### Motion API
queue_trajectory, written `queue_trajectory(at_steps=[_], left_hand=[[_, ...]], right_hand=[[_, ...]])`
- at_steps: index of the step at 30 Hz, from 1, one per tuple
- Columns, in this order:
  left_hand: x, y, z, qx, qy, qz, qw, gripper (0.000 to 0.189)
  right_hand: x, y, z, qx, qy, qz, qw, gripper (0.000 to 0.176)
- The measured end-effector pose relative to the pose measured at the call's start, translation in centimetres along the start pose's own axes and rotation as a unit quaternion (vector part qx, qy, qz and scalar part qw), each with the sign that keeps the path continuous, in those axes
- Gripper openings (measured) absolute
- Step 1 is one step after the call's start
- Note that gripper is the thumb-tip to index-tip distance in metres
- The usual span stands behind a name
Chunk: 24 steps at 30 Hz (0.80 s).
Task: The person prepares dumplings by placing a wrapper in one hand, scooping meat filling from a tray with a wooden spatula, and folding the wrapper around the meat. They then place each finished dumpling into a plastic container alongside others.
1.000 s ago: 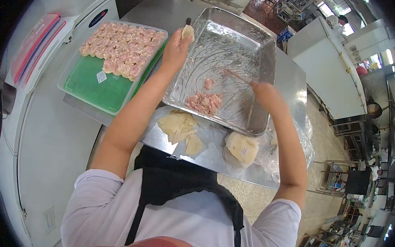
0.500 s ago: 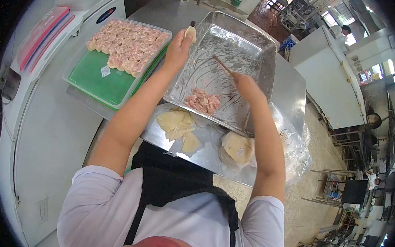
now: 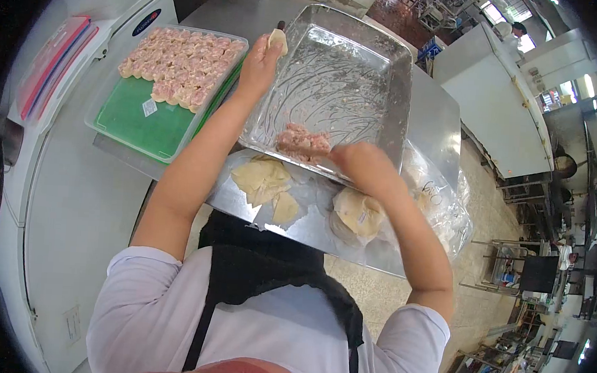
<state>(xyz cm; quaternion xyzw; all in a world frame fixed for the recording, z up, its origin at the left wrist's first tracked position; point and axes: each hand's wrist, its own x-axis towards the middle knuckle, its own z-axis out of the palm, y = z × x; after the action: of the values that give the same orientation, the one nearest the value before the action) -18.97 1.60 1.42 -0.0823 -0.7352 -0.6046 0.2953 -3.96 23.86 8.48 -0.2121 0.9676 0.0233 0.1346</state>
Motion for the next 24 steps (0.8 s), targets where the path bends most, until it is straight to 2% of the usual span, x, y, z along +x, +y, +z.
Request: queue_trajectory(at_steps=[3, 6, 7, 8, 10, 12, 14, 16, 19, 21, 24], left_hand=[[-0.1, -0.1, 0.0, 0.006, 0.002, 0.0, 1.0, 0.034], [-0.4, -0.6, 0.1, 0.022, 0.017, 0.016, 0.999, 0.035], [-0.3, -0.7, 0.2, 0.027, 0.03, 0.026, 0.999, 0.035], [-0.1, -0.8, 0.3, 0.025, 0.03, 0.026, 0.999, 0.035], [0.2, -1.2, 0.4, 0.02, 0.008, 0.023, 1.0, 0.036], [0.3, -1.7, 0.6, 0.022, 0.002, 0.029, 0.999, 0.036], [0.3, -1.8, 0.7, 0.026, 0.001, 0.037, 0.999, 0.036], [0.0, -1.5, 0.4, 0.021, 0.014, 0.022, 0.999, 0.036], [0.0, -1.1, 0.0, 0.001, -0.004, 0.004, 1.0, 0.036], [0.2, -1.0, -0.1, 0.003, -0.006, 0.003, 1.0, 0.035], [0.1, -0.6, -0.1, -0.003, -0.012, 0.006, 1.0, 0.035]], right_hand=[[2.1, 4.1, 0.7, -0.007, 0.131, 0.01, 0.991, 0.024], [0.4, 4.9, -1.7, -0.012, 0.158, 0.008, 0.987, 0.025], [-1.1, 3.5, -3.5, 0.013, 0.111, 0.037, 0.993, 0.026], [-1.7, 3.6, -3.3, 0.012, 0.111, 0.039, 0.993, 0.026], [-2.4, 4.4, -2.3, 0.114, -0.002, -0.05, 0.992, 0.026], [-1.1, 6.0, 1.4, 0.127, 0.024, -0.036, 0.991, 0.026], [-0.5, 6.5, 2.4, 0.137, 0.05, -0.025, 0.989, 0.026], [-0.4, 6.1, 1.5, 0.052, 0.131, 0.054, 0.989, 0.024], [-1.5, 5.3, -0.8, -0.002, 0.172, 0.036, 0.985, 0.025], [-3.1, 4.7, -2.1, -0.013, 0.142, 0.018, 0.99, 0.025], [-2.5, 4.5, -0.7, 0.006, 0.083, -0.013, 0.996, 0.025]])
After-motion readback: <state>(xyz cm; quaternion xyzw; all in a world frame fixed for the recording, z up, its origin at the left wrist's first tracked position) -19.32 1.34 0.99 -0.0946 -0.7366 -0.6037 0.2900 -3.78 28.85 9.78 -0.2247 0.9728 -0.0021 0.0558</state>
